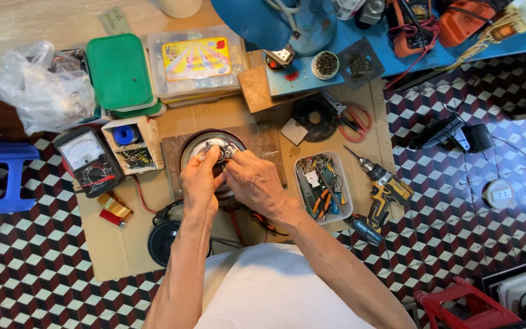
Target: The person works on a small electrical component, likely a fan motor, using pliers and a screwdriver to adjust wires and internal parts. The person repeatedly manipulates the component, using tools to make adjustments and occasionally setting the tools down to handle the component by hand.
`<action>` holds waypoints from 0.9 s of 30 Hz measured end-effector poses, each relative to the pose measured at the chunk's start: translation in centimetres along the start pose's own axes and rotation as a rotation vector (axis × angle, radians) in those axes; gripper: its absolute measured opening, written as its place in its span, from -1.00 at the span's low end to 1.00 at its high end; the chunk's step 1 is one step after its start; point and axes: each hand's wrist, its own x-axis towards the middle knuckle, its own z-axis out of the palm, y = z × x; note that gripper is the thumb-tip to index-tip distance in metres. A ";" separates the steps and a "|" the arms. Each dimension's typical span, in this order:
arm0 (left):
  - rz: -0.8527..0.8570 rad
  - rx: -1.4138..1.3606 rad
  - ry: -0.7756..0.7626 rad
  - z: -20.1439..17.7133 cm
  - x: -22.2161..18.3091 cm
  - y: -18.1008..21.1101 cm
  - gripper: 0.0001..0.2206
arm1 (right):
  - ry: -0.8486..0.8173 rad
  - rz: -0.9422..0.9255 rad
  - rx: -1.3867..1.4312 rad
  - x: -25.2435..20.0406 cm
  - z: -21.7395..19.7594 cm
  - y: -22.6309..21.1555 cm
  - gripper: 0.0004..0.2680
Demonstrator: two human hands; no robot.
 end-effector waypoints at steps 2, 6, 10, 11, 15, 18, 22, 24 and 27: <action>0.016 -0.032 0.068 0.4 0.0 0.1 -0.77 | 0.011 0.009 -0.011 0.1 -0.1 0.2 -0.89; -0.025 0.018 -0.050 0.1 -0.4 0.9 -0.77 | -0.039 -0.043 0.012 0.1 -0.4 0.9 -0.90; -0.067 0.067 -0.119 -0.3 -0.6 2.0 -0.77 | -0.053 -0.076 0.059 0.2 -0.6 1.1 -0.91; -0.063 0.051 -0.130 -0.3 -0.5 2.0 -0.77 | -0.036 -0.049 0.050 0.2 -0.4 1.0 -0.91; 0.017 0.021 0.034 0.3 -0.2 0.6 -0.77 | 0.020 0.013 0.016 -0.3 0.2 0.3 -0.91; 0.037 -0.008 0.021 0.7 0.2 0.1 -0.77 | 0.042 -0.005 0.018 0.0 -0.1 0.7 -0.91; -0.058 0.016 -0.097 -0.1 0.4 1.2 -0.76 | -0.042 0.008 0.047 0.1 -0.8 1.0 -0.91; -0.083 0.066 -0.092 -0.6 0.3 1.4 -0.76 | 0.005 0.001 0.051 -0.2 -0.6 0.4 -0.92; -0.047 0.071 -0.009 0.2 0.4 1.0 -0.75 | 0.034 0.036 0.032 0.0 -0.3 0.3 -0.91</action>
